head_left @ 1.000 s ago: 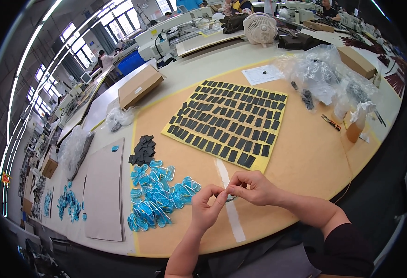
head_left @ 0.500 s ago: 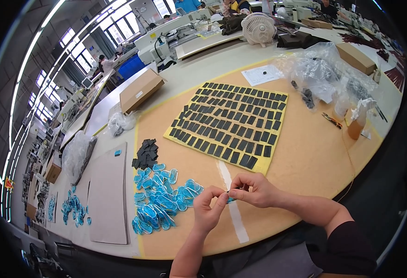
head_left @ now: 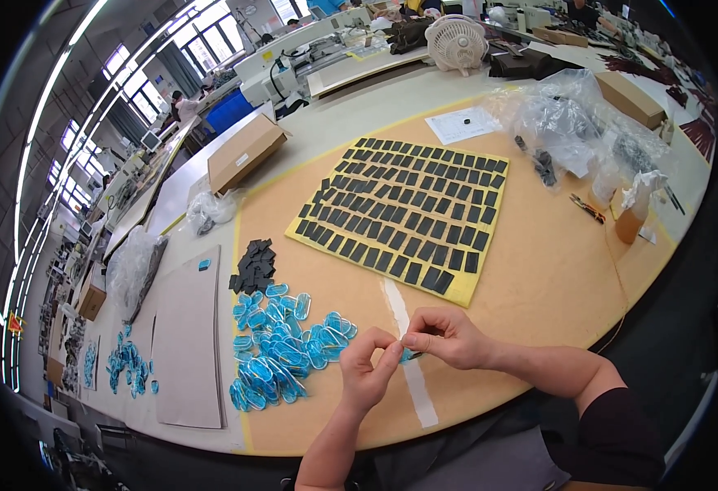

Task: Assembling small blue oval parts by manually attaching black straps to them at a workshop bench.

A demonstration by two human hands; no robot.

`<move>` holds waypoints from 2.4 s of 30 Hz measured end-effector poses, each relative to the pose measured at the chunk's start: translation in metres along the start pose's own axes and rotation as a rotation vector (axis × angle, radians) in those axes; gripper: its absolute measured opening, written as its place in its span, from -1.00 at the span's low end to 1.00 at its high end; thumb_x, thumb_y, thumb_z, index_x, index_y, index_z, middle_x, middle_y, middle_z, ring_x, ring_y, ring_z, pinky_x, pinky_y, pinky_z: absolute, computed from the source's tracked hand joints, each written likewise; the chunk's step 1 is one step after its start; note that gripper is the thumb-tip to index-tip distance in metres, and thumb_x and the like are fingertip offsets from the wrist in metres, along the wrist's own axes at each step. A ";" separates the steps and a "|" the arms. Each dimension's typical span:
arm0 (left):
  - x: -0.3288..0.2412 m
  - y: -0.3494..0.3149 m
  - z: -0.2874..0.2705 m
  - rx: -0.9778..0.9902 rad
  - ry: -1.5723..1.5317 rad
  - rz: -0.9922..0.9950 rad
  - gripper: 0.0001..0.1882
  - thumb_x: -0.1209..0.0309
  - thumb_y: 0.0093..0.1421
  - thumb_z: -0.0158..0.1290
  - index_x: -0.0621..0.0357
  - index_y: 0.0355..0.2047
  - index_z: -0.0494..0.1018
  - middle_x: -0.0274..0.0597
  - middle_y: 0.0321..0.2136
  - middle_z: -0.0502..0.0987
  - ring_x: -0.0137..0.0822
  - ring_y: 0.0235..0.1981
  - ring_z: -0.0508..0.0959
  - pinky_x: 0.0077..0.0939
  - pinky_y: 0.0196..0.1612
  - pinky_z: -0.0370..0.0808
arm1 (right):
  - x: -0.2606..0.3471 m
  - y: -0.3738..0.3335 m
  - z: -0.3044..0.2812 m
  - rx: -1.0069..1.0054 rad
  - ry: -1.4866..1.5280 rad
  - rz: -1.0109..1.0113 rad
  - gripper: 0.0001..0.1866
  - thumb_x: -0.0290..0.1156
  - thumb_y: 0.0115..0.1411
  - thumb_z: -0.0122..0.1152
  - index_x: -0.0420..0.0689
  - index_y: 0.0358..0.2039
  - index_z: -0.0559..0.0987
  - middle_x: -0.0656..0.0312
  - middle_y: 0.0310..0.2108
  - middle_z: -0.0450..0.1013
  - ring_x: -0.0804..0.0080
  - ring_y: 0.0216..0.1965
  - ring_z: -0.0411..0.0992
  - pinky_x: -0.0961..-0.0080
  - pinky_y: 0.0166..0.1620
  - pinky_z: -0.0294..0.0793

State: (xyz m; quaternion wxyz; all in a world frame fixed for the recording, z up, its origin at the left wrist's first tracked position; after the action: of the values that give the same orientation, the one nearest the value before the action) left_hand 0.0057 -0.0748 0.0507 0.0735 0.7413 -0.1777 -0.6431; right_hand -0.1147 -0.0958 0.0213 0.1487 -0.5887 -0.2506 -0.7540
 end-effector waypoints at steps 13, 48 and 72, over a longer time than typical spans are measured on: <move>0.014 -0.002 -0.006 -0.053 -0.090 -0.065 -0.91 0.51 0.22 0.11 0.30 -0.37 0.48 -0.29 -0.47 0.52 -0.52 -0.41 0.46 -0.64 -0.31 0.38 | 0.000 0.004 -0.003 0.011 0.055 0.055 -0.88 -0.41 0.29 0.16 -0.18 -0.28 0.48 0.39 -0.37 0.44 0.74 -0.33 0.36 0.72 -0.25 0.37; 0.035 -0.007 0.011 0.164 -0.707 -0.328 -0.84 0.39 0.28 0.08 0.25 -0.24 0.46 -0.29 -0.38 0.54 -0.52 -0.32 0.51 -0.59 -0.20 0.43 | 0.000 0.008 0.009 0.090 0.049 0.197 -0.88 -0.46 0.23 0.23 -0.22 -0.30 0.50 0.31 -0.40 0.49 0.65 -0.36 0.42 0.70 -0.28 0.42; 0.037 -0.004 0.023 0.220 -0.837 -0.347 -0.84 0.43 0.26 0.09 0.24 -0.19 0.45 -0.24 -0.25 0.55 -0.45 -0.18 0.51 -0.54 -0.02 0.40 | 0.009 0.004 -0.004 0.087 0.058 0.126 -0.87 -0.48 0.25 0.19 -0.26 -0.24 0.48 0.28 -0.31 0.50 0.63 -0.27 0.44 0.66 -0.16 0.45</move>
State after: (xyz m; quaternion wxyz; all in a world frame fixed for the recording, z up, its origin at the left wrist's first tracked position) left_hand -0.0115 -0.0814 0.0109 -0.1924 0.4404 -0.1325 -0.8669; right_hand -0.1184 -0.1012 0.0301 0.2284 -0.5741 -0.2413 -0.7484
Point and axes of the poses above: each hand's wrist, its own y-axis towards the middle knuckle, its own z-axis out of the palm, x = y × z, the point moved 10 cm from there along y, towards the middle knuckle
